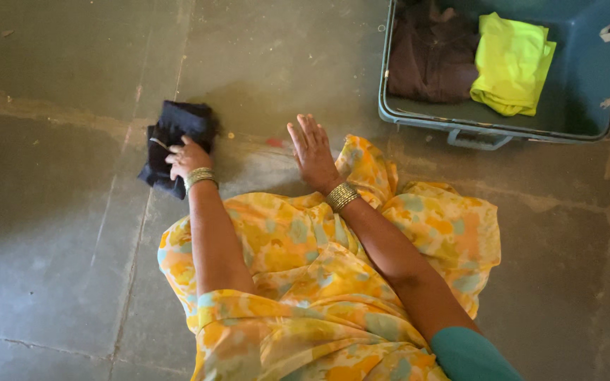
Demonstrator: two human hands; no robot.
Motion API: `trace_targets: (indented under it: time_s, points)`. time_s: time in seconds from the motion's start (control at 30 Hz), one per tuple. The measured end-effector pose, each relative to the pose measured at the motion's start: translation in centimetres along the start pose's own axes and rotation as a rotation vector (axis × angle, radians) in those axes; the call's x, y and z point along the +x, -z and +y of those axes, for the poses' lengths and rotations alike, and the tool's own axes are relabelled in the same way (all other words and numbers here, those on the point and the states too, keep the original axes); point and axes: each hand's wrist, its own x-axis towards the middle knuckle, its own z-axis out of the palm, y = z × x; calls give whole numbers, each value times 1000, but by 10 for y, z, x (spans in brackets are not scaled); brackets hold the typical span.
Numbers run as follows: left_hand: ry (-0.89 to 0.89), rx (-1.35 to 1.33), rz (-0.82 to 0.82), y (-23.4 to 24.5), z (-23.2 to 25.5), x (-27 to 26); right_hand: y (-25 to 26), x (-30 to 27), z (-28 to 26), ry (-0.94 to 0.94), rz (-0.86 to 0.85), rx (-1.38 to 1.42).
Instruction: The person sits on the floor and folds a dark-colored garment and a bright yellow garment by hand. Each item is smoothed, folded into a compact rectangle, and placed into an open suitcase. The suitcase is then closed at the end.
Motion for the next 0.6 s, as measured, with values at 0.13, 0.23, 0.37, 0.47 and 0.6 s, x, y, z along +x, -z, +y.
trace_targets:
  time_s: [0.13, 0.23, 0.37, 0.47, 0.6]
  points:
    - [60, -31, 2, -12, 1, 10, -4, 0, 5, 23, 2, -22]
    - [66, -58, -21, -16, 1, 10, -4, 1, 9, 17, -18, -15]
    - [55, -99, -25, -11, 0, 8, 17, 11, 17, 52, 60, -56]
    - [27, -111, 106, -6, 6, -1, 49, 19, 28, 76, 198, -39]
    - [-201, -101, 435, 5, 21, -18, 101, 23, 72, -27, 335, -69]
